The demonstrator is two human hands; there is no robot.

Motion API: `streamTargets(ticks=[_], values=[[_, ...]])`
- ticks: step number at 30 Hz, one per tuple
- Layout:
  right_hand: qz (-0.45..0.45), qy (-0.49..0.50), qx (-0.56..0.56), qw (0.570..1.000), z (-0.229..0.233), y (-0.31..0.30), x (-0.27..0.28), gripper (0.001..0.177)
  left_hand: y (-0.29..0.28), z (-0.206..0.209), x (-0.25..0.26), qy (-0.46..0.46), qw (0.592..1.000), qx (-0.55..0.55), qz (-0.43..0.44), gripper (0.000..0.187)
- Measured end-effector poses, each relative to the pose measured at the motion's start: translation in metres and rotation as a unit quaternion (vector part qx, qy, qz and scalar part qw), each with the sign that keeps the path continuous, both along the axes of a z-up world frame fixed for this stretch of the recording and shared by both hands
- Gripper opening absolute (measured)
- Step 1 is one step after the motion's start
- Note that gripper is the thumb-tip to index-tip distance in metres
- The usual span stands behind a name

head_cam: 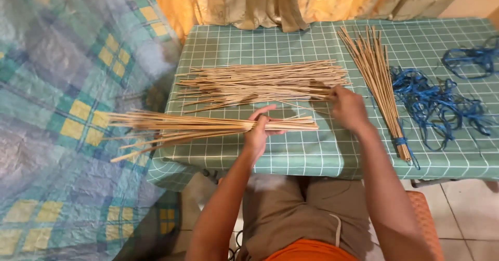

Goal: Sorting and bundling thin wooden sticks by hand on a table.

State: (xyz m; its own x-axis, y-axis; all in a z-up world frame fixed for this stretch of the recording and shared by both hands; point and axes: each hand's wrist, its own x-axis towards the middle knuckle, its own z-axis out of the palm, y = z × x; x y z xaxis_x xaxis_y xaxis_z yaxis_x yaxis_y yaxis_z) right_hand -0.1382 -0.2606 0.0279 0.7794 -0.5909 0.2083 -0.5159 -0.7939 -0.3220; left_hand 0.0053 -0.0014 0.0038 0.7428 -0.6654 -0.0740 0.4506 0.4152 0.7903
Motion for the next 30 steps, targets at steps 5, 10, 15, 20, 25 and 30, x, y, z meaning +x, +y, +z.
streamTargets(ticks=[5,10,15,20,25,30], values=[[0.067,-0.121,0.021,0.99,0.035,-0.004,-0.022,0.017,0.002,-0.001,0.002,0.016,1.0,0.0,-0.007,0.034],[0.118,-0.155,0.074,0.978,0.082,0.006,-0.043,0.019,0.004,-0.004,0.001,0.007,1.0,0.007,-0.028,0.032],[0.072,-0.094,0.165,0.979,0.099,-0.001,-0.043,0.034,0.003,-0.003,-0.005,-0.032,0.999,0.015,-0.015,0.03],[0.054,-0.091,0.203,0.973,0.111,-0.005,-0.043,0.024,0.001,-0.005,-0.004,-0.045,0.998,0.015,-0.041,0.032],[0.099,-0.116,0.26,0.954,0.116,0.004,-0.039,0.024,0.001,0.003,-0.003,-0.038,0.997,0.024,-0.062,0.039],[0.191,-0.082,0.244,0.947,0.094,0.052,-0.04,0.031,0.017,0.03,-0.01,-0.02,0.995,-0.042,-0.093,0.06]])
